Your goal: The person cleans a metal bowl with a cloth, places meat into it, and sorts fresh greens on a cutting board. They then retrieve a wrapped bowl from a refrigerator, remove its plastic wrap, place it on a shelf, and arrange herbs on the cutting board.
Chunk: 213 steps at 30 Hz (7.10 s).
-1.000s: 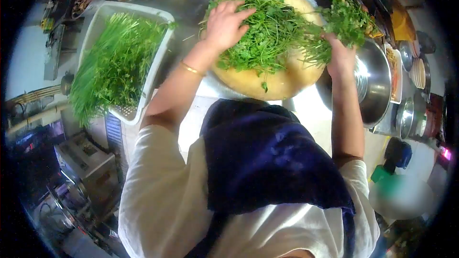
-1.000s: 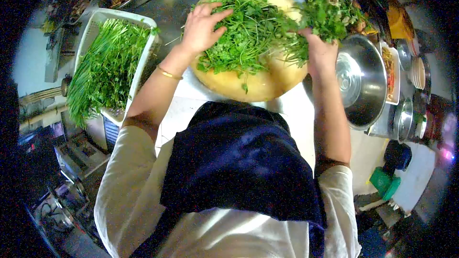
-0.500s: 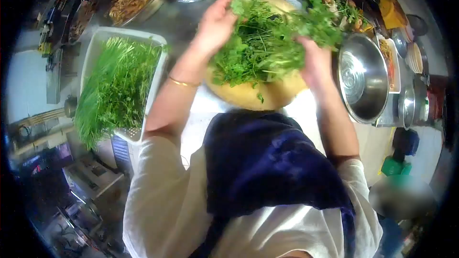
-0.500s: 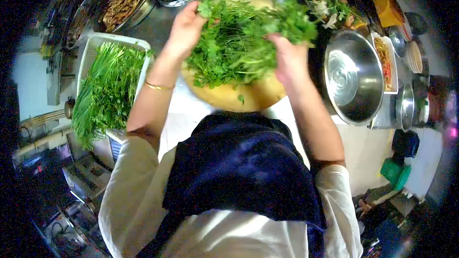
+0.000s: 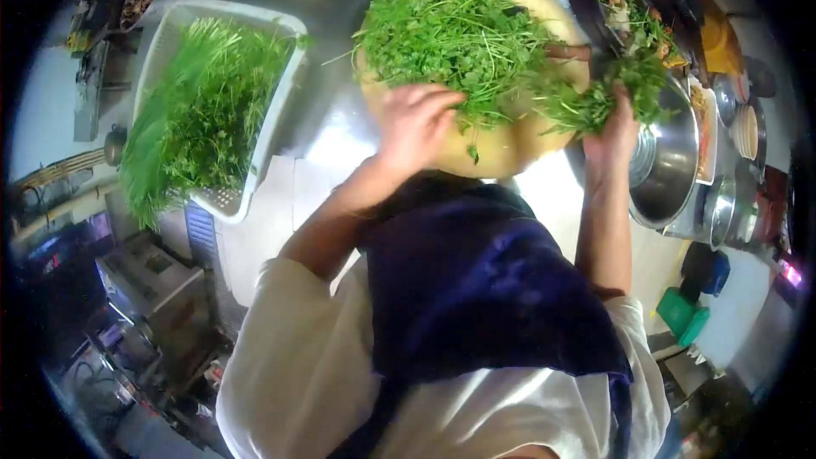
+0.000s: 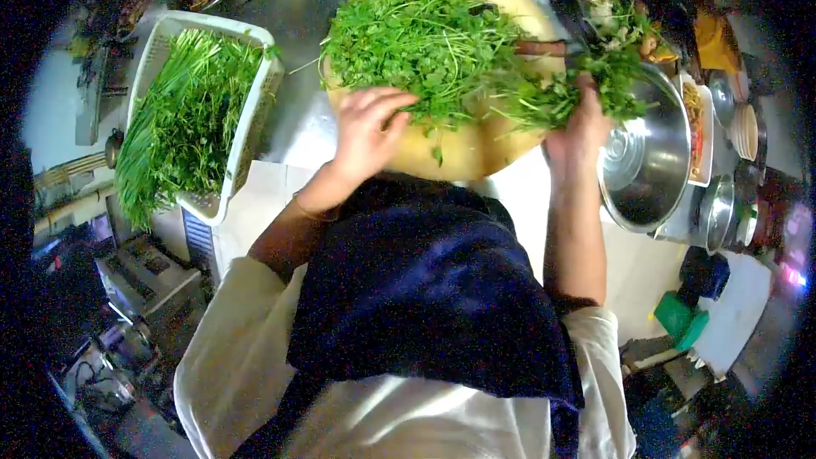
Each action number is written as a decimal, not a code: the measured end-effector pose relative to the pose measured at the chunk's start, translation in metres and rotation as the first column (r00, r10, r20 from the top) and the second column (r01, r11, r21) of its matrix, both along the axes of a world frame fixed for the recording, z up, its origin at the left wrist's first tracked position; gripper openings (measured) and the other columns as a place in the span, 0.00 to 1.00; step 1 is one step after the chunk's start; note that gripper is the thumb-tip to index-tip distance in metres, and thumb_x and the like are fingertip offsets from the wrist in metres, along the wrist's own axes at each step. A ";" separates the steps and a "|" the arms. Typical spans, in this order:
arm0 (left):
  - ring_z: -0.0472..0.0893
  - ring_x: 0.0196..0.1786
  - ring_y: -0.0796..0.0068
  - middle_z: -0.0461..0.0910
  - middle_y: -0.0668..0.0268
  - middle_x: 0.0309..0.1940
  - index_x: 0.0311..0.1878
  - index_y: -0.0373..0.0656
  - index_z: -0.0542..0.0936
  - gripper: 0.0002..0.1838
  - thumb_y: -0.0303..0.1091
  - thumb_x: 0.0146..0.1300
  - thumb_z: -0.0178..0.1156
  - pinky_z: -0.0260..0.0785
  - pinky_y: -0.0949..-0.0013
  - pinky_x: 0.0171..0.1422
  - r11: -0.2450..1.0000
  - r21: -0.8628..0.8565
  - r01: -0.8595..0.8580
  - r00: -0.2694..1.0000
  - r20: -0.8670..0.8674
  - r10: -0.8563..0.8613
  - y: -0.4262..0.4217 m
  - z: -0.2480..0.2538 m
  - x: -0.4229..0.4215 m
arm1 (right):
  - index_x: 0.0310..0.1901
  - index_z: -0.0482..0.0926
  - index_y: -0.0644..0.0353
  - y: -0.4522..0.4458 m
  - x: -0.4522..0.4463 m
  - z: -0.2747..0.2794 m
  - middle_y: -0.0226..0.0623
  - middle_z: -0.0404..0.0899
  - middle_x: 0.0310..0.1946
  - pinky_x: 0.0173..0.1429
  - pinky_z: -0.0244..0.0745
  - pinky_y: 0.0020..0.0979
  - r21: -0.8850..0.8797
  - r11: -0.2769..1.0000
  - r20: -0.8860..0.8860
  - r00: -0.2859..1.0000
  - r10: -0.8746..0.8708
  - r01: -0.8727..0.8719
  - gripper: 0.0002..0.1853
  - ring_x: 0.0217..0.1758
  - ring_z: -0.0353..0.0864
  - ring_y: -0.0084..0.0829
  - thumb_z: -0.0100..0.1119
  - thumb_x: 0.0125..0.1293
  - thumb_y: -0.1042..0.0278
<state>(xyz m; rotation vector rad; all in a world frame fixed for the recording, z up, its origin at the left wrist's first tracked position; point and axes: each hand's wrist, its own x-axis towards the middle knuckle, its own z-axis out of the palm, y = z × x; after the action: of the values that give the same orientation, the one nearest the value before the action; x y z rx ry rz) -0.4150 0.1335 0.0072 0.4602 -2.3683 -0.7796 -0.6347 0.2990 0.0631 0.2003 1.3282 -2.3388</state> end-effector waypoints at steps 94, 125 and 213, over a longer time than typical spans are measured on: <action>0.71 0.54 0.70 0.75 0.70 0.53 0.55 0.46 0.78 0.22 0.38 0.54 0.59 0.59 0.65 0.57 0.942 -0.306 0.142 0.953 0.298 -0.047 0.025 -0.020 -0.037 | 0.51 0.77 0.58 0.033 -0.001 0.007 0.31 0.79 0.39 0.43 0.76 0.33 0.280 0.960 -0.179 0.983 0.032 0.020 0.19 0.40 0.77 0.28 0.65 0.56 0.76; 0.77 0.50 0.63 0.76 0.64 0.54 0.59 0.50 0.75 0.29 0.42 0.52 0.65 0.71 0.62 0.54 0.916 -0.255 0.311 0.902 0.384 -0.199 0.020 0.009 -0.043 | 0.50 0.77 0.59 0.057 0.018 0.019 0.30 0.78 0.43 0.49 0.72 0.30 0.637 0.753 -0.456 0.868 0.198 0.164 0.21 0.45 0.75 0.27 0.66 0.52 0.77; 0.63 0.69 0.64 0.72 0.69 0.60 0.57 0.54 0.78 0.26 0.47 0.53 0.62 0.43 0.44 0.75 0.903 -0.212 0.374 0.893 0.346 -0.289 0.019 -0.009 0.004 | 0.51 0.76 0.62 0.075 -0.019 0.022 0.39 0.80 0.45 0.50 0.79 0.41 0.081 0.986 -0.033 0.989 -0.144 0.146 0.22 0.46 0.81 0.39 0.66 0.57 0.60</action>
<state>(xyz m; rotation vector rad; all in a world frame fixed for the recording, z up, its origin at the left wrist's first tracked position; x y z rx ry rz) -0.4109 0.1525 -0.0020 0.0519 -2.8454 -0.5375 -0.6541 0.3745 0.0855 0.3016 1.4709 -2.4147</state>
